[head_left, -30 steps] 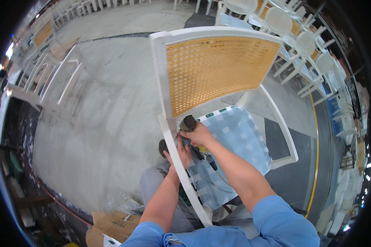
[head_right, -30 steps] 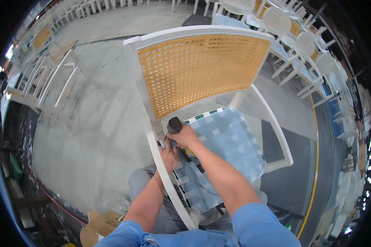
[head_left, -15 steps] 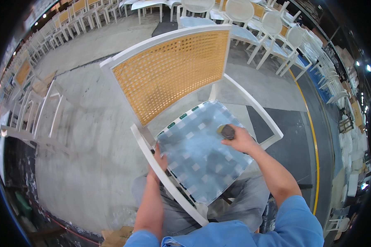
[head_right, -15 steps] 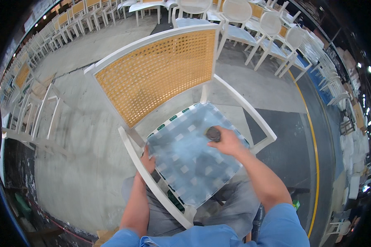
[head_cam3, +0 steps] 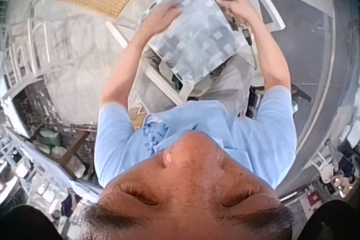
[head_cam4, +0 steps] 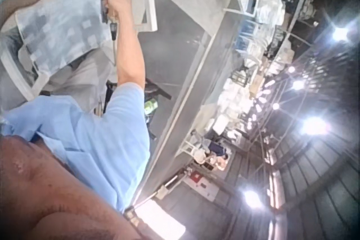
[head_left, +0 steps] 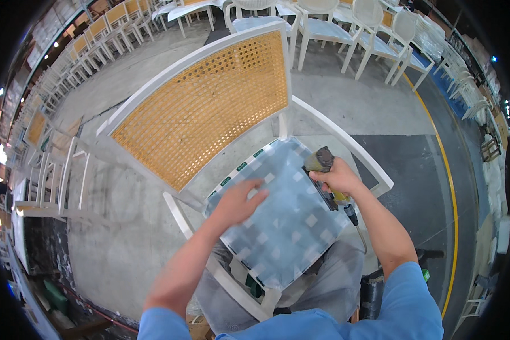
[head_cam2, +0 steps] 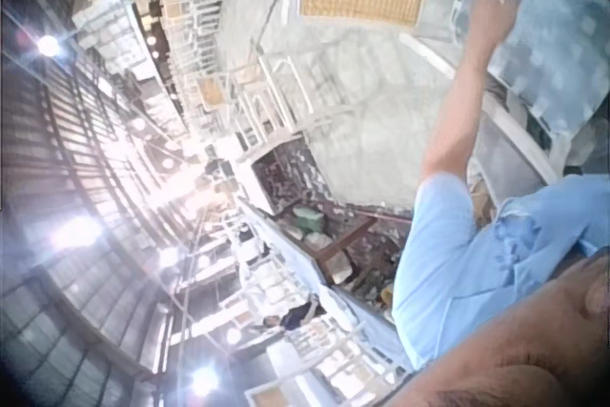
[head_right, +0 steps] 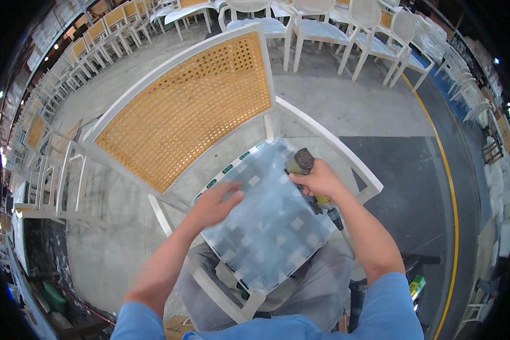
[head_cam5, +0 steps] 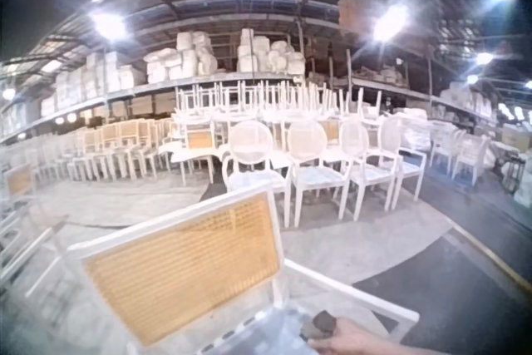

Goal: The person staples a light blue fabric to the underside of a white chair seat using a handheld staple gun, then removes the fabric and staples green webbing straps across the seat frame. The person works on the floor in a warehouse-like area with many similar chairs.

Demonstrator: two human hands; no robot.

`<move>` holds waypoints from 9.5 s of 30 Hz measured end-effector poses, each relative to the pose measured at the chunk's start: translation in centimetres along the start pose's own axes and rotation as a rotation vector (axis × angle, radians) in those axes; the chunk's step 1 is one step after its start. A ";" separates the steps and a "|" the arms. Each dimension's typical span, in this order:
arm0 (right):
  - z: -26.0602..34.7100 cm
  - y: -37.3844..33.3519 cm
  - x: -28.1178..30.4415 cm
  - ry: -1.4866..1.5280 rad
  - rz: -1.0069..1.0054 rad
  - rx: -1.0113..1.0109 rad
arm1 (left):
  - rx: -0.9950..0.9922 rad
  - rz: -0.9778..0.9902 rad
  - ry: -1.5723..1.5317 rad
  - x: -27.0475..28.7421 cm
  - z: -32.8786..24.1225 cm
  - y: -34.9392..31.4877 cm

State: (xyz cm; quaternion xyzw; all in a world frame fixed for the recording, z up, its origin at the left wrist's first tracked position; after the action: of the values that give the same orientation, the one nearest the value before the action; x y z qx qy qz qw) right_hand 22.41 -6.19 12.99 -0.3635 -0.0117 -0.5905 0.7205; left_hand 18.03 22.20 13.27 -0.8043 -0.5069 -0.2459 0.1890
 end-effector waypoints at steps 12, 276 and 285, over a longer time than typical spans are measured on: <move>3.2 10.9 -5.1 0.066 0.138 -0.017 | 0.502 0.134 0.068 -4.8 21.2 18.0; -95.7 -17.8 190.1 1.266 -1.437 -0.429 | -0.043 0.112 -0.163 -93.5 -116.4 135.0; -102.9 -10.7 198.1 1.362 -1.374 -0.466 | -0.049 0.081 -0.303 -101.0 -121.6 143.6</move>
State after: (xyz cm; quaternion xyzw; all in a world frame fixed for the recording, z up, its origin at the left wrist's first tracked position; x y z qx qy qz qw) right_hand 30.71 -228.80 31.12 0.0064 0.3127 -0.9497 -0.0143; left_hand 86.82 -177.61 44.33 -0.8563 -0.4906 -0.1265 0.1005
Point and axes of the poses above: each hand's wrist, its own y-axis towards the middle knuckle, its own x-axis out of the back of the hand, z = x × y, the point moved 8 cm from there along y, towards the middle knuckle, and after that the axes turned 5 degrees about -x, right-handed, at the moved point
